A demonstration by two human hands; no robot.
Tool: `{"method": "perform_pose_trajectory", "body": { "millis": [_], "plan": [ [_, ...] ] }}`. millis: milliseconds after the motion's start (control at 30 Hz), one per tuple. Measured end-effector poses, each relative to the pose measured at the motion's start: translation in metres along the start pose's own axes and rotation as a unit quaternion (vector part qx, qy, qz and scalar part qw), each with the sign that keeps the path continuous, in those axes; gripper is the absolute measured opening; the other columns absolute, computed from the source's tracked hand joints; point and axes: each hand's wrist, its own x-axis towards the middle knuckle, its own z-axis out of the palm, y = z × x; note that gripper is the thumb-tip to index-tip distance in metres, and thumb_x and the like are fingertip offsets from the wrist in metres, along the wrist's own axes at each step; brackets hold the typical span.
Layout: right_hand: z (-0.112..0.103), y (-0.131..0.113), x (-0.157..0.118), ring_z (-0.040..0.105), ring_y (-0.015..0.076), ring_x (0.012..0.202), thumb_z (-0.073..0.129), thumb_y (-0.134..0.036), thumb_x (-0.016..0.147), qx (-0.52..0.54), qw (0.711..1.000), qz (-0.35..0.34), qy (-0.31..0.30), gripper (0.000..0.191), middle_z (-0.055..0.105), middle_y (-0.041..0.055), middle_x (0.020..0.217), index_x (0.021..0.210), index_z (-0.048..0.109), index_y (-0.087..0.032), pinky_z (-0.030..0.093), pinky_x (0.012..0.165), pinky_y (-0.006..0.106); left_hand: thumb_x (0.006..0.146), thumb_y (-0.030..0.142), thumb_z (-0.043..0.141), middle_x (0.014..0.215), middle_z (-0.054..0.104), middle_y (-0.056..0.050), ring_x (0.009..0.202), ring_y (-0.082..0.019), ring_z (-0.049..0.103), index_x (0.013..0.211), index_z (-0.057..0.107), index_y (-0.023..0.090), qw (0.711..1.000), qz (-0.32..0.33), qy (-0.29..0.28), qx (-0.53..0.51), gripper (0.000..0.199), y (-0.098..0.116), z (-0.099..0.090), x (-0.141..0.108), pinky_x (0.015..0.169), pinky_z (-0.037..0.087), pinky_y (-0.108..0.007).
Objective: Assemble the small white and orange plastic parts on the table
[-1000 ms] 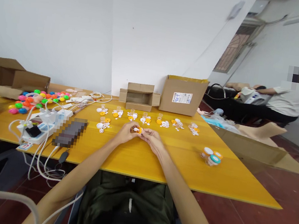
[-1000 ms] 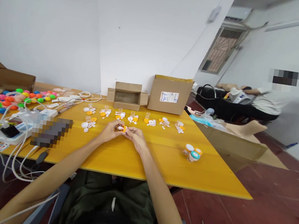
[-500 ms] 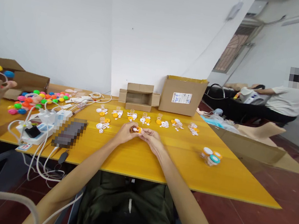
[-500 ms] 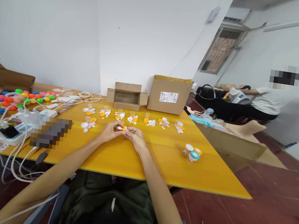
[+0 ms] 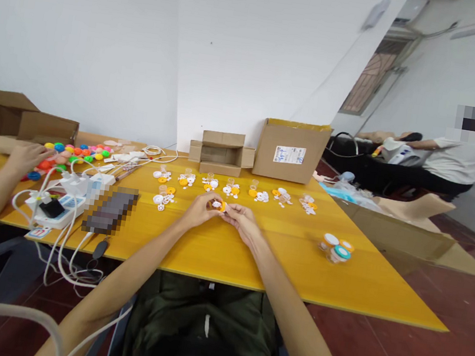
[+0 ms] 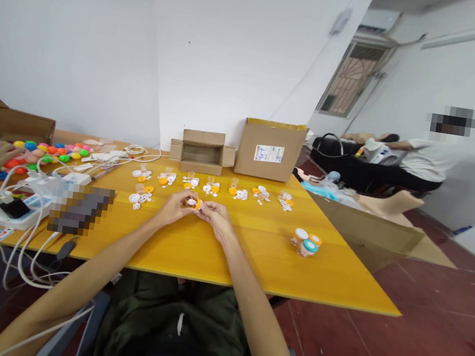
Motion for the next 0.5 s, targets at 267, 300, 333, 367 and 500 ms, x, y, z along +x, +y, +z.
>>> {"method": "perform_pose_trajectory", "body": {
  "millis": [267, 300, 333, 367, 500],
  "plan": [
    [0.0018, -0.0015, -0.0019, 0.07, 0.0183, 0.078, 0.094, -0.047, 0.056, -0.015, 1.0, 0.0, 0.002, 0.037, 0.075, 0.0039, 0.078, 0.074, 0.076, -0.02, 0.058, 0.086, 0.036, 0.075, 0.027, 0.08, 0.089, 0.071, -0.003, 0.082, -0.018, 0.064, 0.091, 0.069, 0.019, 1.0, 0.015, 0.004, -0.008, 0.021, 0.0022, -0.0007, 0.0005, 0.075, 0.05, -0.029],
    [0.0021, -0.0017, -0.0021, 0.07, 0.0181, 0.078, 0.094, -0.047, 0.055, -0.015, 1.0, 0.0, 0.003, 0.038, 0.075, 0.0038, 0.078, 0.074, 0.076, -0.02, 0.058, 0.086, 0.036, 0.075, 0.027, 0.08, 0.089, 0.071, -0.003, 0.082, -0.018, 0.064, 0.091, 0.069, 0.019, 1.0, 0.016, 0.004, -0.009, 0.021, 0.0024, -0.0008, 0.0005, 0.075, 0.05, -0.029],
    [0.0024, -0.0018, -0.0022, 0.069, 0.0178, 0.078, 0.094, -0.048, 0.054, -0.015, 1.0, 0.0, 0.004, 0.038, 0.075, 0.0036, 0.078, 0.073, 0.076, -0.02, 0.058, 0.085, 0.036, 0.075, 0.027, 0.08, 0.089, 0.071, -0.003, 0.082, -0.018, 0.064, 0.091, 0.069, 0.019, 1.0, 0.017, 0.004, -0.009, 0.021, 0.0027, -0.0009, 0.0004, 0.075, 0.05, -0.029],
    [0.0027, -0.002, -0.0024, 0.069, 0.0175, 0.077, 0.094, -0.049, 0.054, -0.016, 1.0, 0.0, 0.005, 0.039, 0.074, 0.0035, 0.077, 0.073, 0.076, -0.02, 0.058, 0.085, 0.035, 0.075, 0.026, 0.08, 0.089, 0.071, -0.003, 0.082, -0.018, 0.064, 0.091, 0.069, 0.019, 1.0, 0.019, 0.003, -0.01, 0.02, 0.0031, -0.001, 0.0004, 0.075, 0.05, -0.029],
    [0.0031, -0.0029, -0.0029, 0.069, 0.0175, 0.077, 0.094, -0.05, 0.054, -0.021, 1.0, -0.001, 0.002, 0.04, 0.074, 0.0038, 0.077, 0.073, 0.076, -0.02, 0.057, 0.085, 0.035, 0.074, 0.025, 0.079, 0.088, 0.071, -0.002, 0.081, -0.018, 0.064, 0.09, 0.069, 0.019, 1.0, 0.015, 0.0, -0.007, 0.02, 0.0044, -0.0011, 0.0006, 0.074, 0.05, -0.029]
  ]
}}
